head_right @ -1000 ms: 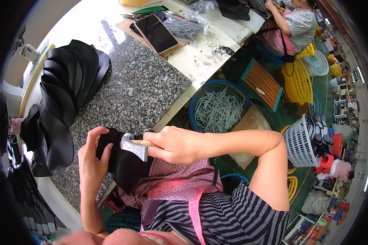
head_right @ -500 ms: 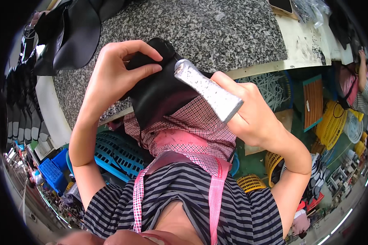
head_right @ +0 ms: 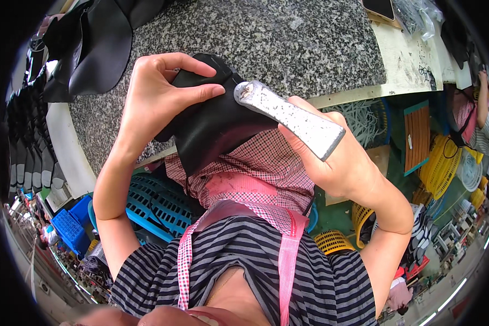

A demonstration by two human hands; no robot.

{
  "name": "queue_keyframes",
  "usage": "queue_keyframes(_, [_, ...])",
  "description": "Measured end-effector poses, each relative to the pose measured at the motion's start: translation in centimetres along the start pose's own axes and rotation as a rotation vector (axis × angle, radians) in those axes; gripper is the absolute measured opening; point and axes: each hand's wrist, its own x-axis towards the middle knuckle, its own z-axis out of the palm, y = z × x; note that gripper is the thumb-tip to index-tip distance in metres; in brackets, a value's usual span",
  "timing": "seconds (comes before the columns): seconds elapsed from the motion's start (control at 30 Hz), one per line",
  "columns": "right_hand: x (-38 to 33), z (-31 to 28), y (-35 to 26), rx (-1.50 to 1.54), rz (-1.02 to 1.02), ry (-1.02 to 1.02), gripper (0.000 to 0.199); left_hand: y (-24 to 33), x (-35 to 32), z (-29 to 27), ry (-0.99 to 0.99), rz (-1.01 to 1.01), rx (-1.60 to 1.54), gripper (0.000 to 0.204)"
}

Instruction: Hammering leather shoe components on a workbench to flatten or join them.

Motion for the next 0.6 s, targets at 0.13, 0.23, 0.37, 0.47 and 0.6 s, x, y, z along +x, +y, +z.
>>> queue_keyframes(0.13, [0.1,-0.2,0.1,-0.060,-0.032,-0.037,0.023,-0.2,0.2,0.0,0.003,0.009,-0.002,0.027])
queue_keyframes(0.23, [0.2,-0.1,-0.1,-0.018,-0.049,-0.013,0.023,-0.2,0.3,-0.2,-0.039,0.006,0.086,0.028])
queue_keyframes(0.37, [0.4,0.0,-0.1,-0.006,-0.146,0.063,0.024,-0.1,0.5,-0.1,-0.033,0.042,0.080,0.029])
queue_keyframes(0.47, [1.4,-1.2,-1.7,0.163,0.167,-0.047,0.025,-0.1,0.3,-0.2,-0.021,0.036,0.102,0.029])
queue_keyframes(0.6, [1.9,-2.4,-1.6,0.066,-0.039,0.053,0.028,-0.2,0.3,-0.2,-0.014,0.054,0.103,0.029])
